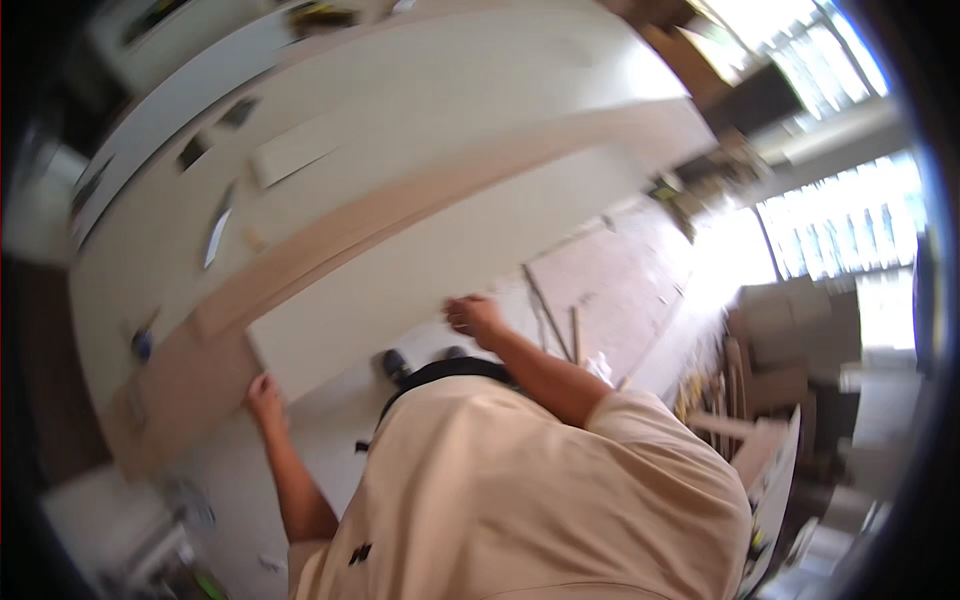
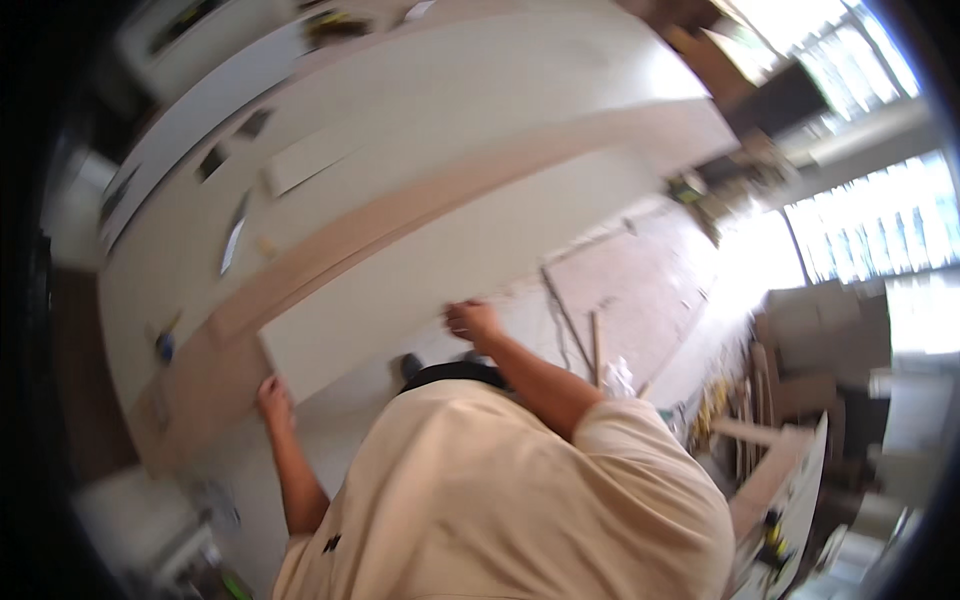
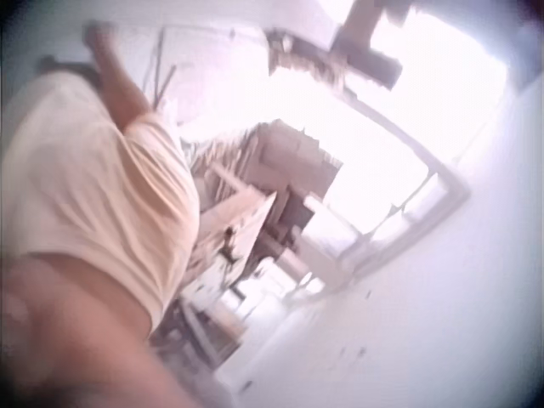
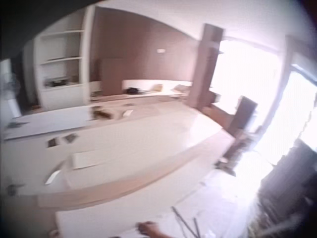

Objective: The recorder uses a utility knife to score and cut a wood panel or laminate piece.

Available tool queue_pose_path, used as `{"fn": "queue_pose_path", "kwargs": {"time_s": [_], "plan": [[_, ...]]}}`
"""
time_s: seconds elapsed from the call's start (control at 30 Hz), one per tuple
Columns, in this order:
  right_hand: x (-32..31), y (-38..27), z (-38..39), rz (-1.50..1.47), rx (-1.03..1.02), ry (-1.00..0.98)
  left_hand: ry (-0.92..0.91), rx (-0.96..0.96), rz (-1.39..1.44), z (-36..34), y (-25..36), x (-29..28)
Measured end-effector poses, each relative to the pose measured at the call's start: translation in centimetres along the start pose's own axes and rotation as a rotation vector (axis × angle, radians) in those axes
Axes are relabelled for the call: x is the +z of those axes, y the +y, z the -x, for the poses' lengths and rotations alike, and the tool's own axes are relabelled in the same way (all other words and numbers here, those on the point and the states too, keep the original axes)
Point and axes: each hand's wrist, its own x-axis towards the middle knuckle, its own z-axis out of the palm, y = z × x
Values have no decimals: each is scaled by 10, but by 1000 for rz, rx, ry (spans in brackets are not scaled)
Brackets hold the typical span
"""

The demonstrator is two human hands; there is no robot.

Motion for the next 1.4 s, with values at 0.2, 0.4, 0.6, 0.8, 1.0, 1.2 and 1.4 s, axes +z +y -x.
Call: {"fn": "queue_pose_path", "kwargs": {"time_s": [0.2,0.4,0.6,0.8,1.0,1.2,1.4], "plan": [[-16,-22,15,-94,-14,80,33,74,-102,4,18,11],[-83,-50,-18,-316,-346,480,24,-100,-173,21,22,9],[-101,-75,-30,-246,-372,551,12,-36,-252,43,37,12],[-98,-64,-26,-327,-342,352,183,71,-256,27,36,7],[-87,-62,-19,-247,-316,266,336,229,-333,14,12,-14],[-142,-39,-43,-275,-499,309,498,485,-563,18,27,-8],[-171,-60,5,-64,-538,558,431,535,-351,-25,97,-1]]}}
